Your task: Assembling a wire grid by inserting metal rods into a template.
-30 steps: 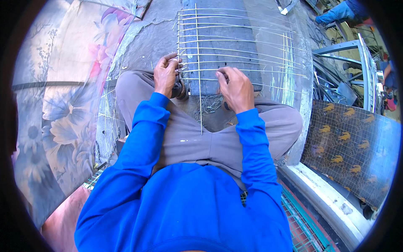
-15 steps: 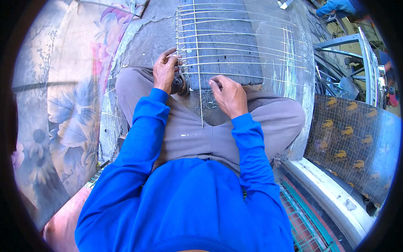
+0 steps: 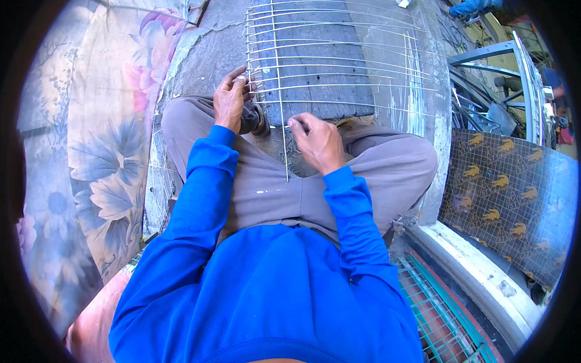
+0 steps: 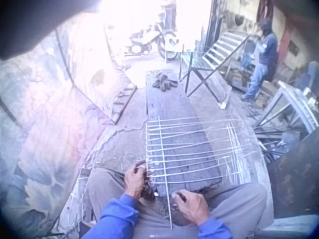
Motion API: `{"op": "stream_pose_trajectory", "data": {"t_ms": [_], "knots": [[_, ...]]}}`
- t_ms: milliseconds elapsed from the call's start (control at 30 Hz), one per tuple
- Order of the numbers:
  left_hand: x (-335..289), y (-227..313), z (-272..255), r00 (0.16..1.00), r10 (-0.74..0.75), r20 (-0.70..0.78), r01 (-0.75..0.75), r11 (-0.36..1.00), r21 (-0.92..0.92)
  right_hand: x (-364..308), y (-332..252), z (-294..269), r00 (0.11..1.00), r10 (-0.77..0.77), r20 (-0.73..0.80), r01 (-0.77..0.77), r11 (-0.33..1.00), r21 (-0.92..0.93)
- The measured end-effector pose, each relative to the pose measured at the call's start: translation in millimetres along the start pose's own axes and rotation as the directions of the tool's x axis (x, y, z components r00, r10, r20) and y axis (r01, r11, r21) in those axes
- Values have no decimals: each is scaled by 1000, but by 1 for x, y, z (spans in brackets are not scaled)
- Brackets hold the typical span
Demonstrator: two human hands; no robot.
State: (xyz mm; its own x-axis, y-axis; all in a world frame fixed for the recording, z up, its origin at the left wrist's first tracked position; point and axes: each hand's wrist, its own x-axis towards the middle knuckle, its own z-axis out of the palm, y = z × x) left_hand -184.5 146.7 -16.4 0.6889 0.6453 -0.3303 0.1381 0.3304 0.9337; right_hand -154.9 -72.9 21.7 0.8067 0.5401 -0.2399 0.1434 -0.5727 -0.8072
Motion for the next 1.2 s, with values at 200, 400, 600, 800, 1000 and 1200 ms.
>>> {"op": "stream_pose_trajectory", "data": {"t_ms": [200, 400, 600, 800, 1000, 1200], "knots": [[-2, -4, -6, 998, -22, -53, 24, 999, 36, 33, -14, -29, 903, -356, -242, 256, 897, -361], [-10, 0, -8, 997, -73, -5, 73, 994, 87, 73, -15, -38, 831, -517, -206, 301, 728, -616], [-8, -4, -8, 999, -42, 12, 42, 998, 52, 89, -3, -34, 887, -431, -164, 252, 752, -608], [-6, -6, -6, 1000, 1, 12, -2, 996, 84, 93, -2, -32, 893, -413, -177, 237, 767, -596], [-2, -16, -6, 1000, 24, 8, -25, 995, 95, 95, -10, -31, 919, -351, -182, 213, 828, -519], [-1, -23, -4, 999, 45, 8, -45, 990, 133, 99, -11, -30, 944, -285, -169, 147, 817, -557]]}}
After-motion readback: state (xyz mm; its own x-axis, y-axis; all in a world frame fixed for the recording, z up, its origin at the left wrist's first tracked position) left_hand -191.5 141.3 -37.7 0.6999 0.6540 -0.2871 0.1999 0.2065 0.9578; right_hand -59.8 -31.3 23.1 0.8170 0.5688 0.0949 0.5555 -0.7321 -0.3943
